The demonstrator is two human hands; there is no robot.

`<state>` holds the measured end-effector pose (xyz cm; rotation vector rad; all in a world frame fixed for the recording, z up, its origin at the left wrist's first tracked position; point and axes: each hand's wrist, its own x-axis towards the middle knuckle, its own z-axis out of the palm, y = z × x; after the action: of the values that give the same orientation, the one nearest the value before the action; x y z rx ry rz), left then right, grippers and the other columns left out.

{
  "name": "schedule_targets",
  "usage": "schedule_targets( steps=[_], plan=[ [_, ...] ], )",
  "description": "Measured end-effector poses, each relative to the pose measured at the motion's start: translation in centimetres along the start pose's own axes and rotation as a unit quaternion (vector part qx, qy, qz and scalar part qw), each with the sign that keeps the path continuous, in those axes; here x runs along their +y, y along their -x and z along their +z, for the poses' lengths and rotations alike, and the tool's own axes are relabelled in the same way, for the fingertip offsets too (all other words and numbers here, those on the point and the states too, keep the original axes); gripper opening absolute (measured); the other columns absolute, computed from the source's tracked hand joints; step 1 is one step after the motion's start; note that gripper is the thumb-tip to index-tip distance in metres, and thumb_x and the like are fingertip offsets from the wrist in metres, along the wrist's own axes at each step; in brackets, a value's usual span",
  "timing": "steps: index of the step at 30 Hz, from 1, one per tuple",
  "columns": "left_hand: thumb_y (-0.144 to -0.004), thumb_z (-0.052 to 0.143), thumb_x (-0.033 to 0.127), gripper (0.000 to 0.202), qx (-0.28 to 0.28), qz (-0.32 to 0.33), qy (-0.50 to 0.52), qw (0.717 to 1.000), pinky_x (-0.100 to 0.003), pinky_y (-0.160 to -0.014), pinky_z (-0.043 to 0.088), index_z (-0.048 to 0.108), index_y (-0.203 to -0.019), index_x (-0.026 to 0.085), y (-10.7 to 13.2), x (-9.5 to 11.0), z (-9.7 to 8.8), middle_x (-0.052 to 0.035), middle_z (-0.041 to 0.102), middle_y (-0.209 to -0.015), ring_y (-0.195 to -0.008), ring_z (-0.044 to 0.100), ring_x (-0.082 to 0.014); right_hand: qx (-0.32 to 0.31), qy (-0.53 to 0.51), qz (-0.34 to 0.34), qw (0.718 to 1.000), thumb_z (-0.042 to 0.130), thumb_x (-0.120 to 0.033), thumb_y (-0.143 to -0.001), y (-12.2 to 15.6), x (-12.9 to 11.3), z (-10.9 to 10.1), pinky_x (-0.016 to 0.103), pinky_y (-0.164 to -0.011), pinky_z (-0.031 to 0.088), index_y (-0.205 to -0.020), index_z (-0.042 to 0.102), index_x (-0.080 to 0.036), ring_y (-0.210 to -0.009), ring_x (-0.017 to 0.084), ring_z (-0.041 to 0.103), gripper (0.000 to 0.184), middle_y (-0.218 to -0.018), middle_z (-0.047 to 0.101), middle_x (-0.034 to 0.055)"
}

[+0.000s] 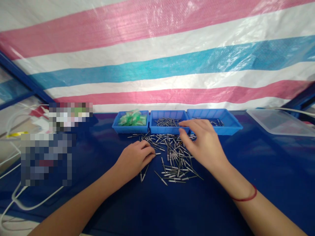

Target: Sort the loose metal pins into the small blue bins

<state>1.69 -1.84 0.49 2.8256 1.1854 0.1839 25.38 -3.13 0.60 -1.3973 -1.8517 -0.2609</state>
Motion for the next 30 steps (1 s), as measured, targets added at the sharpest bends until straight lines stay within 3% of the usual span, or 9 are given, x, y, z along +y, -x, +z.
schedule_targets(
  steps=[5,8,12,17,21,24,27,30],
  plan=[
    [-0.095,0.045,0.032,0.023,0.043,0.006,0.035,0.998,-0.029,-0.085,0.047,0.065,-0.097,0.021,-0.2,-0.2,0.2,-0.0040,0.062,-0.106,-0.093,0.060,-0.0172,-0.074,-0.082,-0.041,0.993,0.055,-0.025,-0.088,0.6,-2.6,0.5,0.038,-0.086,0.047,-0.096,0.066,-0.019,-0.094,0.023,0.059,0.015,-0.095,0.069,0.0076],
    [-0.096,0.044,0.032,0.022,0.059,0.026,0.054,0.996,-0.027,-0.083,0.047,0.064,-0.101,0.022,-0.3,-0.3,0.2,-0.0026,0.063,-0.107,-0.094,0.061,-0.0167,-0.133,-0.114,-0.052,0.983,0.055,-0.027,-0.090,1.0,-3.6,0.9,0.037,-0.085,0.047,-0.101,0.065,-0.018,-0.096,0.022,0.059,0.018,-0.098,0.069,0.0072],
    [-0.096,0.043,0.030,0.023,0.069,0.050,0.072,0.994,-0.028,-0.080,0.047,0.063,-0.100,0.021,-0.2,-0.4,0.1,-0.0029,0.065,-0.103,-0.092,0.062,-0.0175,-0.191,-0.132,-0.068,0.970,0.050,-0.026,-0.093,1.5,-4.3,1.6,0.038,-0.083,0.046,-0.096,0.065,-0.018,-0.089,0.021,0.060,0.017,-0.094,0.070,0.0067],
    [-0.096,0.044,0.025,0.022,0.122,0.065,0.208,0.968,-0.025,-0.082,0.048,0.064,-0.098,0.016,-0.3,-0.3,0.0,-0.0054,0.068,-0.099,-0.091,0.063,-0.0155,-0.192,-0.181,-0.003,0.965,0.051,-0.027,-0.092,1.6,-4.7,1.6,0.035,-0.080,0.047,-0.096,0.065,-0.020,-0.087,0.020,0.062,0.017,-0.093,0.071,0.0054],
    [-0.092,0.052,0.026,0.018,0.173,0.007,0.312,0.934,-0.023,-0.082,0.049,0.065,-0.102,0.020,-0.3,0.1,-0.1,-0.0028,0.070,-0.097,-0.088,0.065,-0.0140,-0.217,-0.231,0.028,0.948,0.049,-0.029,-0.093,1.4,-5.0,1.4,0.034,-0.081,0.046,-0.092,0.066,-0.021,-0.088,0.018,0.061,0.018,-0.092,0.070,0.0038],
    [-0.086,0.060,0.028,0.022,0.188,-0.059,0.374,0.906,-0.023,-0.074,0.051,0.064,-0.107,0.023,-0.3,0.5,-0.1,-0.0009,0.071,-0.094,-0.081,0.066,-0.0137,-0.243,-0.270,0.042,0.931,0.047,-0.029,-0.093,1.4,-5.3,1.3,0.030,-0.073,0.046,-0.083,0.065,-0.021,-0.079,0.016,0.060,0.023,-0.083,0.068,0.0026],
    [-0.083,0.063,0.029,0.027,0.179,-0.104,0.443,0.873,-0.023,-0.070,0.051,0.062,-0.110,0.021,-0.4,0.7,-0.1,-0.0008,0.071,-0.090,-0.077,0.066,-0.0137,-0.249,-0.306,0.071,0.916,0.048,-0.033,-0.093,1.4,-5.6,1.2,0.027,-0.064,0.045,-0.081,0.065,-0.020,-0.069,0.014,0.057,0.024,-0.076,0.064,0.0013],
    [-0.083,0.062,0.033,0.021,0.163,-0.118,0.475,0.857,-0.022,-0.066,0.049,0.065,-0.098,0.018,-0.4,0.7,-0.2,-0.0015,0.070,-0.085,-0.074,0.064,-0.0135,-0.238,-0.319,0.090,0.913,0.049,-0.034,-0.092,1.4,-5.8,1.2,0.025,-0.058,0.043,-0.082,0.066,-0.020,-0.065,0.013,0.054,0.023,-0.074,0.063,0.0010]
  ],
)
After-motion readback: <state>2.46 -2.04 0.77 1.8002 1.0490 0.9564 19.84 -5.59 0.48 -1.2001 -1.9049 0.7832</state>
